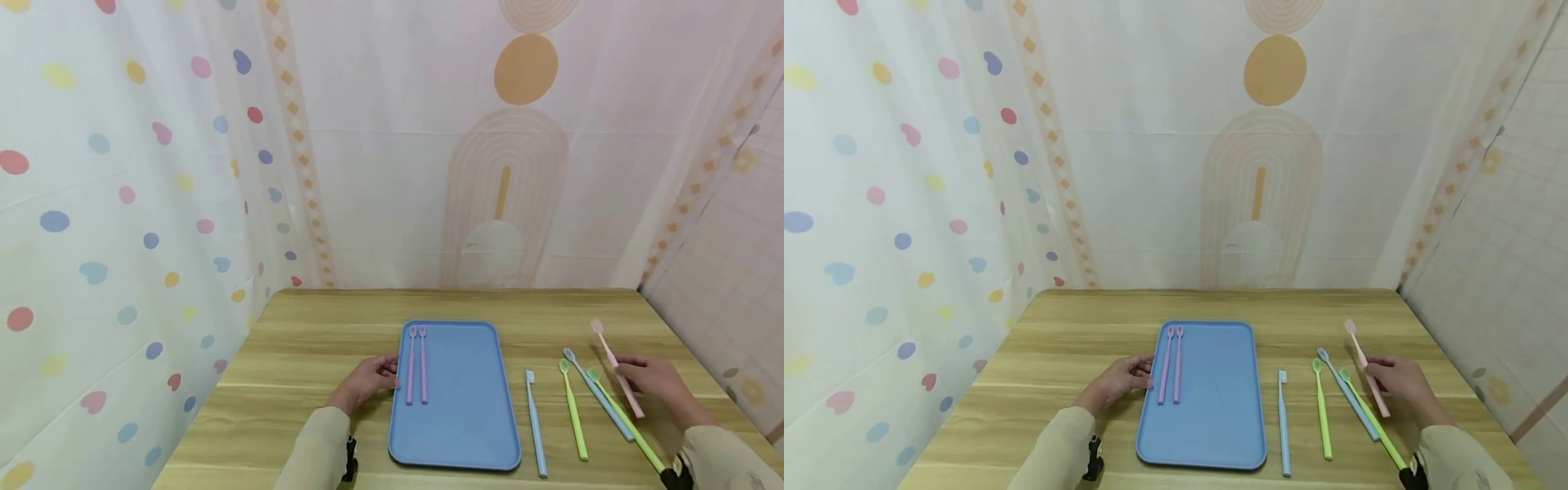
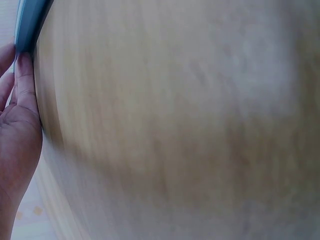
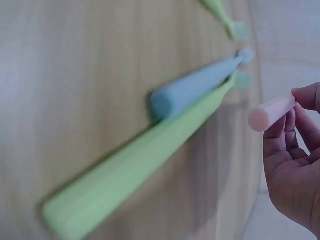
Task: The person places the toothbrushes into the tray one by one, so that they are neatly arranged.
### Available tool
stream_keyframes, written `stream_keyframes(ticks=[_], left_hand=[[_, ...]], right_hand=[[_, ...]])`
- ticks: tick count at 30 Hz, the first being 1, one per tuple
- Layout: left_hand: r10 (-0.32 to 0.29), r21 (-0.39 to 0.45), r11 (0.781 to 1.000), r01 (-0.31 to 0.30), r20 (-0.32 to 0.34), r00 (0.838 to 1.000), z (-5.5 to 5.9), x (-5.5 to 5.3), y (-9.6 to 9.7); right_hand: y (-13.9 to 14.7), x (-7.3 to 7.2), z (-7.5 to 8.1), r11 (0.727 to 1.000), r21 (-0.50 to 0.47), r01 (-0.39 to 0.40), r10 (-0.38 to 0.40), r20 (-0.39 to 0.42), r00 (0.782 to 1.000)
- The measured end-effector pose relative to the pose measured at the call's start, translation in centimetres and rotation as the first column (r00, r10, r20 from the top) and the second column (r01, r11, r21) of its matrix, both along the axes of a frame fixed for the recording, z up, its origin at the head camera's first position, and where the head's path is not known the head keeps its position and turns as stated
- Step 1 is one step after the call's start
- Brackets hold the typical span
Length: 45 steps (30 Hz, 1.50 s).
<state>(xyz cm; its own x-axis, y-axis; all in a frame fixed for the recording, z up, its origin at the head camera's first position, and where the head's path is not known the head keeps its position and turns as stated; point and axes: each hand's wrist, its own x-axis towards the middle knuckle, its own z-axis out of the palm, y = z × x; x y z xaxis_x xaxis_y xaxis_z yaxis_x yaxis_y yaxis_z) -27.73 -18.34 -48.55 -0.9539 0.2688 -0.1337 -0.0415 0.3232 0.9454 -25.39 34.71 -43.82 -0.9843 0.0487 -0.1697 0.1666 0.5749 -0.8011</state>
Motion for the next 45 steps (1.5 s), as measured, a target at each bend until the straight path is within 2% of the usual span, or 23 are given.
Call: stream_keyframes(ticks=[5,11,16,23,35,38,45], left_hand=[[0.004,-0.007,1.0,-0.004,0.003,1.0,0.0,-0.2,0.1],[-0.005,-0.006,1.0,0.005,0.005,1.0,-0.2,-0.4,0.2],[-0.003,-0.008,1.0,0.003,-0.006,1.0,-0.1,-0.1,0.1],[-0.003,-0.016,1.0,0.003,-0.005,1.0,-0.2,0.2,0.2],[-0.004,-0.024,1.0,0.004,-0.002,1.0,0.0,0.2,0.1],[-0.006,-0.019,1.0,0.006,-0.007,1.0,0.1,0.1,0.1],[-0.01,-0.009,1.0,0.01,-0.008,1.0,0.0,0.0,0.0]], right_hand=[[-2.2,-0.6,1.3,0.993,-0.113,0.031,-0.035,-0.032,0.999],[-5.1,-1.1,2.2,0.978,-0.196,0.076,-0.087,-0.051,0.995],[-8.1,-1.9,2.0,0.954,-0.281,0.1,-0.125,-0.072,0.989],[-12.3,-2.4,1.7,0.904,-0.407,0.133,-0.163,-0.042,0.986],[-19.3,-2.7,0.4,0.842,-0.521,0.138,-0.2,-0.064,0.978],[-20.4,-2.9,0.2,0.844,-0.512,0.158,-0.213,-0.051,0.976],[-22.7,-2.5,-0.3,0.882,-0.44,0.169,-0.208,-0.041,0.977]])
